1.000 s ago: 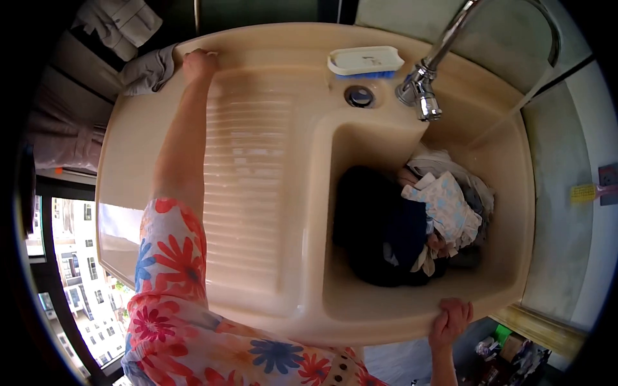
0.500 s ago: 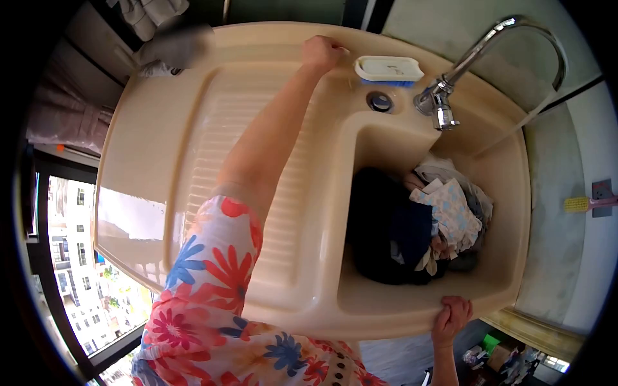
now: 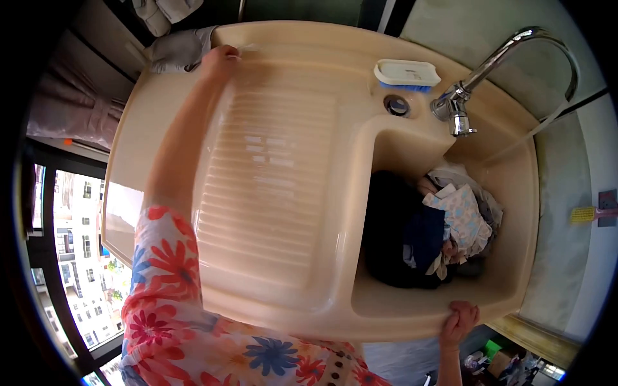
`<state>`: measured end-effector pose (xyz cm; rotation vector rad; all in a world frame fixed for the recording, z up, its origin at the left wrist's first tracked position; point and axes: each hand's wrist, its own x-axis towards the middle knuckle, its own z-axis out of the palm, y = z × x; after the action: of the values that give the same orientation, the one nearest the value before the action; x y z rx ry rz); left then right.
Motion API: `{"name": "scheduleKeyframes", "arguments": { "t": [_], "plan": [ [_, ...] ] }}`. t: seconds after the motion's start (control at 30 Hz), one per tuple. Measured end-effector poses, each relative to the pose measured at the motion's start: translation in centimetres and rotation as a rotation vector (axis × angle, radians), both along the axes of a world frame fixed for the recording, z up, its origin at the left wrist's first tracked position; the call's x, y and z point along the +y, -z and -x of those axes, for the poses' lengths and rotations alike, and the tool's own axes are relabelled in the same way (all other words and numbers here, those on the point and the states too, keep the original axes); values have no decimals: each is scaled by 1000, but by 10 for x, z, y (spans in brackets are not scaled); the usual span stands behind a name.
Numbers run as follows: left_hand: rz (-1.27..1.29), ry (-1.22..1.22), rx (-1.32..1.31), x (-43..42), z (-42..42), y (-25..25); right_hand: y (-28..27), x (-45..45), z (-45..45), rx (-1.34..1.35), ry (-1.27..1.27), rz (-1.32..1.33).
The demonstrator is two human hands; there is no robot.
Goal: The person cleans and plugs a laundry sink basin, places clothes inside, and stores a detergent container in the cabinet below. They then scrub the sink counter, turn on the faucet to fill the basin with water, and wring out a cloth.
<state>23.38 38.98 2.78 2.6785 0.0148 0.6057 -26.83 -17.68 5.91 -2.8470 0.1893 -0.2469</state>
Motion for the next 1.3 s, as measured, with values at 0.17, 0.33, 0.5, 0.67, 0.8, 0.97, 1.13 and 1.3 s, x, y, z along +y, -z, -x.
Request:
{"name": "scheduleKeyframes", "arguments": {
  "t": [0.17,0.33,0.5,0.67,0.8,0.97,1.13,1.3],
  "plan": [
    [-58,-137,139,-9,-28,-6,-5,5,-2,-18,0,35],
    [-143,-57,153,-108,-43,15,-6,8,-6,-27,-7,39],
    [-5,159,58,-171,-11,7,-1,4,-3,-38,-21,54],
    [-32,77,74,-93,-27,7,-5,3,-4,1,-19,43],
    [-156,-8,100,-25,-10,4,-1,1,1,-11,-26,52],
    [-284,78,87,6,58,8,1,-4,3,-30,-68,65],
    [-260,113,323,7,138,-18,10,-14,6,-65,-91,-8],
    [-253,41,262,0,278,-22,14,-14,10,-148,-91,-19]
  ]
}}
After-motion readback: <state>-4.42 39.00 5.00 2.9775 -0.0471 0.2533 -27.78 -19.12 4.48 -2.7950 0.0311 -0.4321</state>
